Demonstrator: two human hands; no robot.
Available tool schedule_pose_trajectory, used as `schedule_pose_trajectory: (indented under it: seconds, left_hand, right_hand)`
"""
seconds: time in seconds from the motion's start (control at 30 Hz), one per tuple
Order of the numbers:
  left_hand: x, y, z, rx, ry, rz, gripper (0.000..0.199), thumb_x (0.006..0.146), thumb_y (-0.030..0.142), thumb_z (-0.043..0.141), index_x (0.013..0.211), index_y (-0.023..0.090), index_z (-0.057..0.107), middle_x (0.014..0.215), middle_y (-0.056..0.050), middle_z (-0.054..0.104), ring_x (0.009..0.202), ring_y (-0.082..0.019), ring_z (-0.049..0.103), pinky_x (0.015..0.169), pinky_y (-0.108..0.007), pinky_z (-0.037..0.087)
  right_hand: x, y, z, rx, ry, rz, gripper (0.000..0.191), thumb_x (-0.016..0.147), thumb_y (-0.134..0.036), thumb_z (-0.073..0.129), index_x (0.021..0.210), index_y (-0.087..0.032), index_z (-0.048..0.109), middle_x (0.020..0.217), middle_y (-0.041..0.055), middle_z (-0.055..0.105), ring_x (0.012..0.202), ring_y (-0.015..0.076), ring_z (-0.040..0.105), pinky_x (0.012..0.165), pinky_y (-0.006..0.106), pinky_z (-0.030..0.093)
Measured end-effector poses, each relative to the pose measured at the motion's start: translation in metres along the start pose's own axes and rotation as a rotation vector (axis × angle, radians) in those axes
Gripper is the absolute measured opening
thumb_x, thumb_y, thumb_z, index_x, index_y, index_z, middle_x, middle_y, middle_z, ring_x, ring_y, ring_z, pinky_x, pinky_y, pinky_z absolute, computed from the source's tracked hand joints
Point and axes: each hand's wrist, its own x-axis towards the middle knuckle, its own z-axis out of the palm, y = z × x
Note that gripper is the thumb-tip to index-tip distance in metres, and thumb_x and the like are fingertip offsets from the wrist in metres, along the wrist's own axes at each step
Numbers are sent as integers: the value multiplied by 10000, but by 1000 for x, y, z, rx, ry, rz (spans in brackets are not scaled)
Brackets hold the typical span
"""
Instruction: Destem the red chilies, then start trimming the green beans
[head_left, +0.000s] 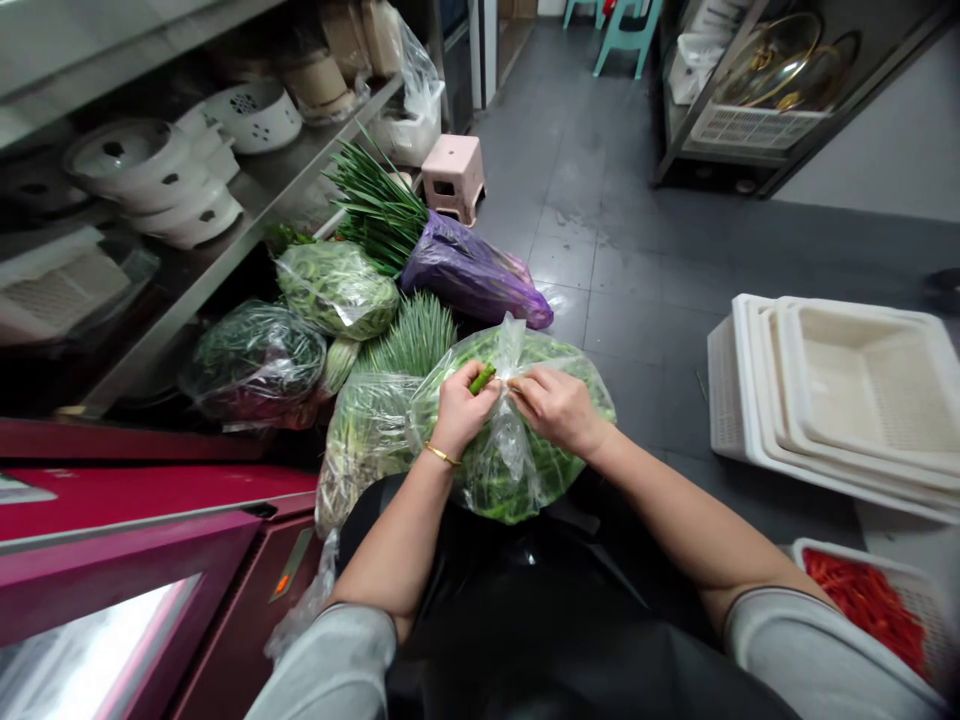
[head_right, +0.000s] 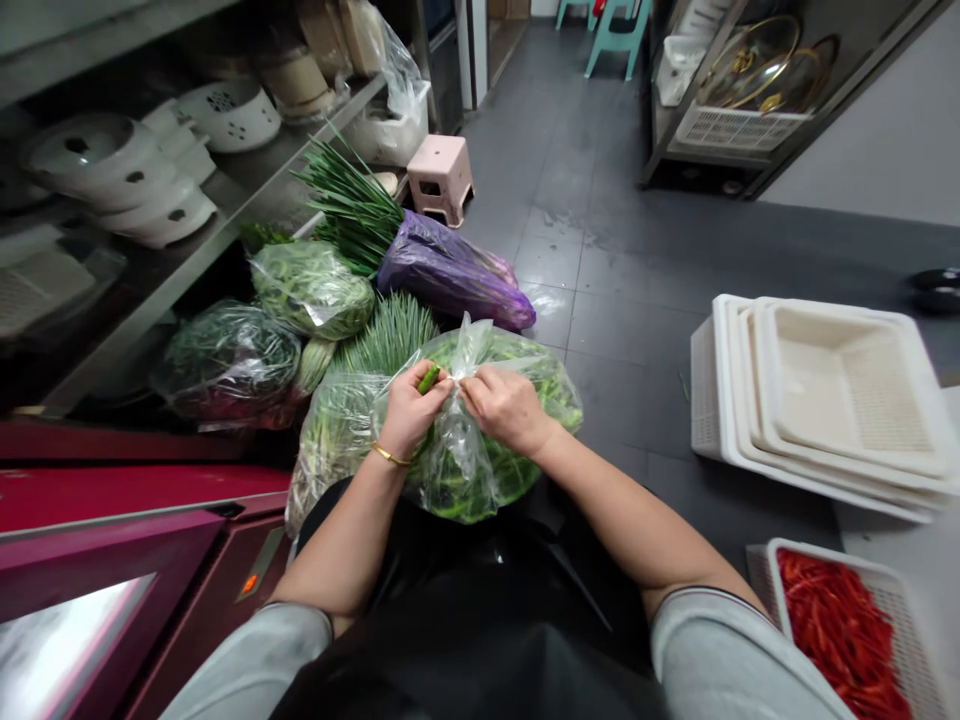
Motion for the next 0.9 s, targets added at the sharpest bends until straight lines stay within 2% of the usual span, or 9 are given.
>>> schedule_pose_trajectory:
  seconds: [0.13,0.27,0.4,0.47,0.57,0.63,0.7,0.8,0.9]
  left_hand:
    - [-2,-3,5,1,13,3,224,736,259,645,638,165,466,593,45,410,565,-82,367,543,-200,312]
    - [-2,-2,6,2,-46,-6,217,748,265,630,627,165,481,583,37,429,554,-88,391,538,-208,329]
    - [2,2,3,147,22,169,76,699,200,632,680,163,568,783,-29,566,765,-150,534,688,-257,421]
    - [5,4,1,212,22,227,58,675,174,623,676,166,566,807,-29,580,803,-156,547,729,-268,426]
    - [9,3,-1,154,32,102,127,683,192,596,619,170,489,600,31,478,576,-100,465,575,-224,377]
    - [11,2,-2,8,101,-49,150,674,209,588,615,175,454,521,62,409,459,-70,373,470,-201,301]
    - [11,5,0,-122,117,-154,147,650,215,603,635,173,463,489,79,396,402,-52,328,418,-189,253]
    - [6,13,4,-199,37,-178,183,618,234,654,646,164,488,458,88,405,372,-40,325,394,-179,240]
    - [5,22,7,-236,-2,-196,208,599,255,673,623,164,488,411,89,393,341,-37,312,377,-180,216]
  right_hand:
    - [4,-3,3,-116,-26,-12,290,946,-216,415,762,-146,628,690,60,572,624,135,488,603,281,319]
    - [8,6,6,-107,-68,-80,224,895,-210,461,722,-152,591,680,46,552,632,138,473,593,274,300]
    - [7,12,8,-21,-3,-76,156,847,-196,487,723,-158,576,683,34,543,636,135,466,617,255,339]
    - [3,14,7,23,37,-52,135,829,-184,488,726,-166,573,679,27,539,628,134,464,624,252,359]
    - [-5,20,1,108,97,-10,114,805,-163,489,721,-179,565,673,19,538,639,138,482,635,254,382]
    - [-10,25,-6,201,164,61,117,811,-151,482,740,-182,569,698,20,558,657,136,510,646,252,404]
    - [-11,25,-13,307,208,159,121,853,-171,478,808,-176,590,754,29,591,686,132,543,648,242,423]
    - [-5,14,-18,329,81,206,168,890,-287,540,958,-155,618,861,57,626,761,142,577,657,236,432]
    - [8,-1,-19,161,-158,188,217,894,-343,558,914,-148,650,881,80,632,773,158,582,659,244,407]
